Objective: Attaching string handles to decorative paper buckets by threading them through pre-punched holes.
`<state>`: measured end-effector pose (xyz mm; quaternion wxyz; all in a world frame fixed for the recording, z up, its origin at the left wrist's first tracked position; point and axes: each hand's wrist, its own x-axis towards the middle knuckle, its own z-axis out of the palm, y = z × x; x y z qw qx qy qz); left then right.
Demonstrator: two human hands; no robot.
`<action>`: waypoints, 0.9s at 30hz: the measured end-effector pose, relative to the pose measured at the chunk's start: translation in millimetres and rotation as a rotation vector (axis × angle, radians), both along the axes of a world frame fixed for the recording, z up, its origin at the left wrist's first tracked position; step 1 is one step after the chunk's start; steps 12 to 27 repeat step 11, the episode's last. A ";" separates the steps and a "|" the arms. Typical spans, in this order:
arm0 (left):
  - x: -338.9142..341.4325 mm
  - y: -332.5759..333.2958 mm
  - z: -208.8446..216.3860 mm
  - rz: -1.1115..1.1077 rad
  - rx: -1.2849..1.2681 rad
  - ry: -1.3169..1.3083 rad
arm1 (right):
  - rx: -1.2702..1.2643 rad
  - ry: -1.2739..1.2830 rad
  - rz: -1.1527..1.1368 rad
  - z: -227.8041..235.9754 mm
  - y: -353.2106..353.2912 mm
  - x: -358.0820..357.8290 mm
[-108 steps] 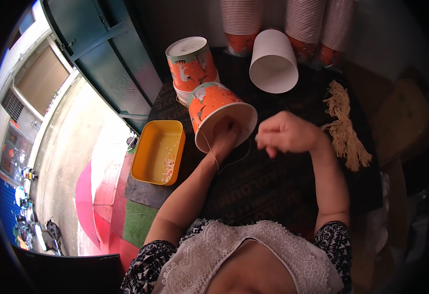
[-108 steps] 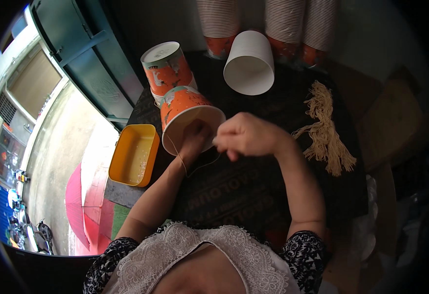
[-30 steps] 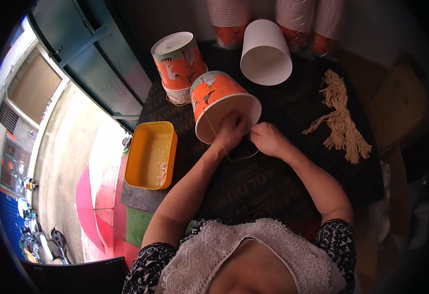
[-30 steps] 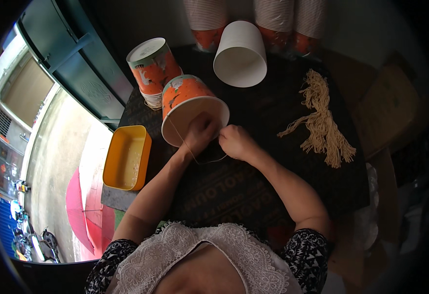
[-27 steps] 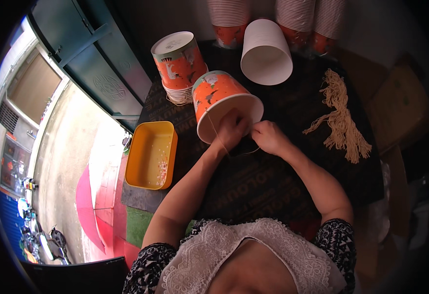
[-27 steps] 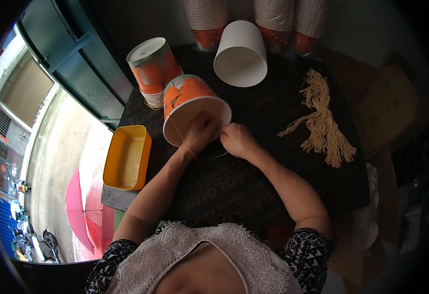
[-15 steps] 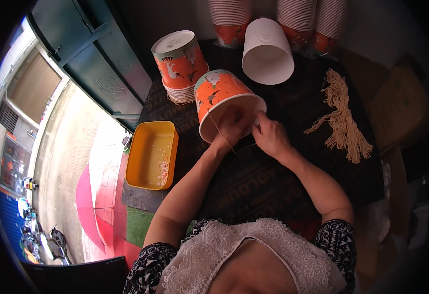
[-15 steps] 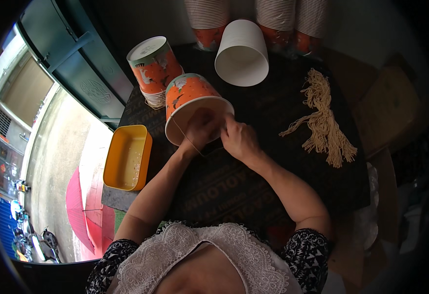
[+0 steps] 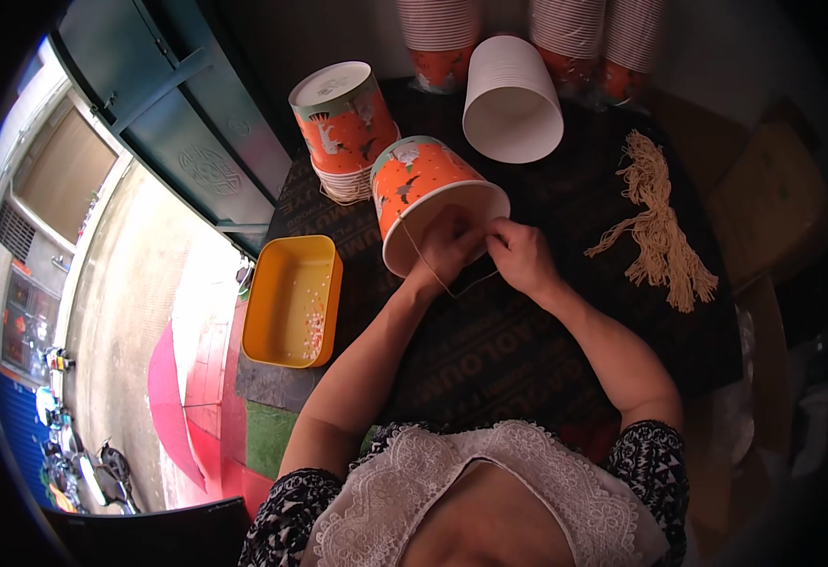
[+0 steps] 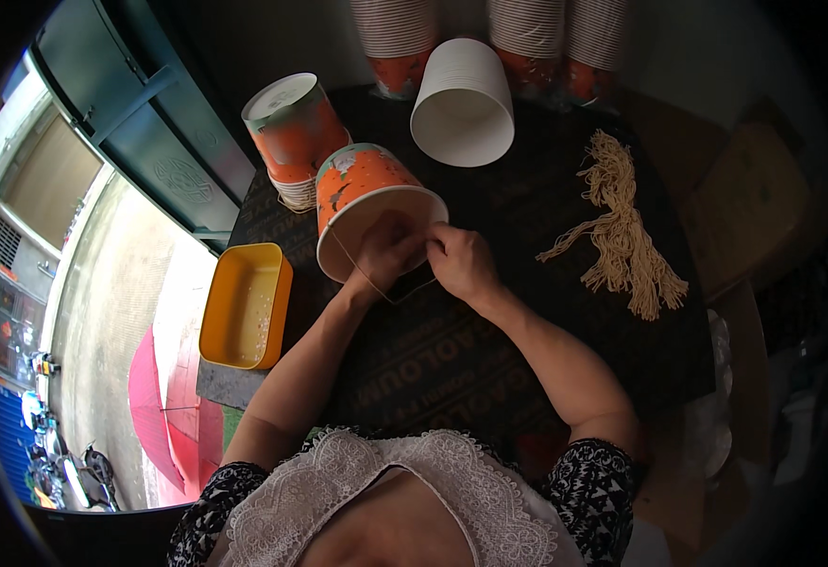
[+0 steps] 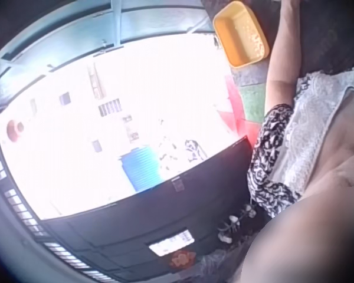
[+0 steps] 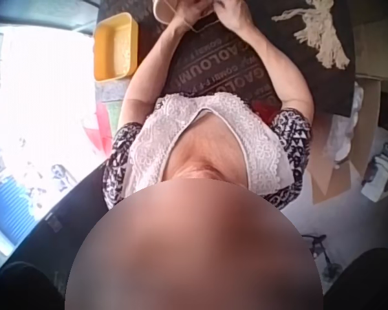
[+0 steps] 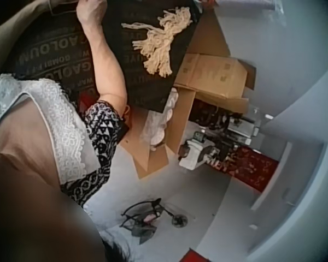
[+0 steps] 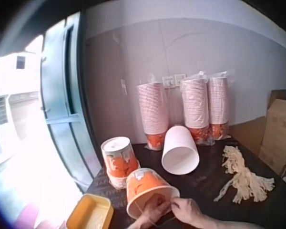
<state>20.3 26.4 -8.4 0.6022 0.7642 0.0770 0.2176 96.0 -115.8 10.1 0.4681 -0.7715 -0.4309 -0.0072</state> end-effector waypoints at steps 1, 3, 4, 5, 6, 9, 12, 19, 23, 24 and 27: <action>-1.4 -4.2 6.9 0.001 -0.002 0.023 | 0.028 0.053 0.002 0.0 -0.7 2.5; -6.6 -5.3 14.0 -0.038 -0.025 0.072 | 0.059 0.106 0.008 0.2 -0.2 3.8; -7.6 -5.0 15.5 -0.076 -0.049 0.121 | 0.080 0.129 0.012 0.2 0.1 4.3; -8.5 -4.4 15.4 -0.076 -0.049 0.121 | 0.100 0.153 0.017 -0.1 0.8 4.0; -9.3 -3.6 15.1 -0.097 -0.015 0.114 | 0.100 0.153 0.018 -0.4 1.3 4.0; -11.0 -3.4 15.1 -0.104 0.020 0.125 | 0.089 0.156 0.020 -3.3 2.5 4.9; -12.3 -2.0 16.4 -0.084 0.024 0.139 | 0.006 0.020 -0.037 -9.1 5.4 5.9; -12.3 -2.0 16.4 -0.084 0.024 0.139 | 0.006 0.020 -0.037 -9.1 5.4 5.9; -12.3 -2.0 16.4 -0.084 0.024 0.139 | 0.006 0.020 -0.037 -9.1 5.4 5.9; -12.3 -2.0 16.4 -0.084 0.024 0.139 | 0.006 0.020 -0.037 -9.1 5.4 5.9; -12.3 -2.0 16.4 -0.084 0.024 0.139 | 0.006 0.020 -0.037 -9.1 5.4 5.9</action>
